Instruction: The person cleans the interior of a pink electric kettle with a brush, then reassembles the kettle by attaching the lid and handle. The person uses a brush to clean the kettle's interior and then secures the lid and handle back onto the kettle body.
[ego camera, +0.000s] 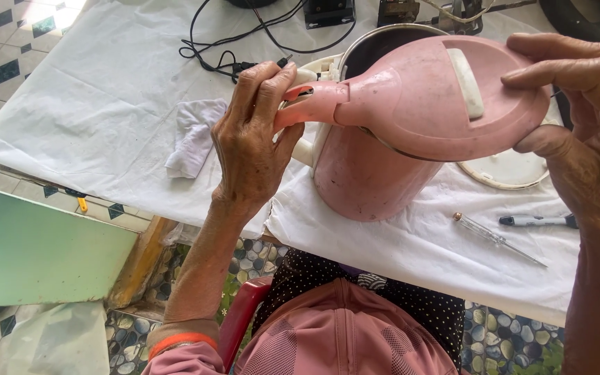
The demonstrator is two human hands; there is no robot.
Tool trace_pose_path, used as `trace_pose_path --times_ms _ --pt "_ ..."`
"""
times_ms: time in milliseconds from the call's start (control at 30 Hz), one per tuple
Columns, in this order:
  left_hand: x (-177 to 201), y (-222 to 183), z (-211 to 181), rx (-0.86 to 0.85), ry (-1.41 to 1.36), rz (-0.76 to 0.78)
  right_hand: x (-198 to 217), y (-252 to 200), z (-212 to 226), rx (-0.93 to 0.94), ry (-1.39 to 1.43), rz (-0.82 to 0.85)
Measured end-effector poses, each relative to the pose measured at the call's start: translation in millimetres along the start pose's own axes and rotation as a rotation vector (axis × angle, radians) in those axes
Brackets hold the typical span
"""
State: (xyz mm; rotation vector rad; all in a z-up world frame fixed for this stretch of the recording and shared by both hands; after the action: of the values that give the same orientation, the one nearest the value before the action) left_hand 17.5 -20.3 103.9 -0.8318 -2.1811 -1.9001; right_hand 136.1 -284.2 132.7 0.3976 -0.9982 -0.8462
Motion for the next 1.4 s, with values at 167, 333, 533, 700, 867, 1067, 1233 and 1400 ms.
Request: trace_pose_path --times_ms 167,333,533,700,867,1067,1233,1400 --pt "11.2 14.5 3.3 0.027 -0.167 0.085 0.3 9.0 13.3 0.035 -0.007 0.016" --pt "10.0 38.0 7.7 -0.040 -0.268 0.164 1.0 7.5 6.8 0.099 -0.060 -0.006" --pt "-15.1 36.7 27.0 -0.099 -0.433 0.277 -0.6 0.8 3.7 0.142 -0.135 -0.100" --pt "-6.6 25.3 25.9 -0.037 -0.502 0.315 -0.2 -1.2 -0.2 0.089 -0.094 -0.104" --pt "-7.1 17.0 39.9 0.119 -0.589 0.309 -3.4 1.2 -6.8 0.086 -0.131 -0.084" --pt "-16.1 8.3 46.6 0.261 -0.800 0.271 -6.5 3.9 -1.0 0.083 -0.179 -0.070" --pt "-14.0 6.6 46.5 0.281 -0.778 0.264 -1.8 5.1 7.7 0.135 -0.286 -0.073" --pt "-16.6 7.9 55.4 0.301 -0.753 0.309 -6.6 4.1 3.7 0.093 -0.291 -0.063"
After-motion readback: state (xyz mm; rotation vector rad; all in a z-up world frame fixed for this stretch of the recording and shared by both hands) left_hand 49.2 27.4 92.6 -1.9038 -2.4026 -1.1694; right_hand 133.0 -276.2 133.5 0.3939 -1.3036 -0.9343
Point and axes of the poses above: each hand's wrist, its own y-axis towards the middle knuckle, its own x-axis out of the back of the hand, z = x × y, the point moved 8 cm from there along y, towards the middle knuckle, and after that the axes turned 3 degrees about -y, right-handed, at the moved point
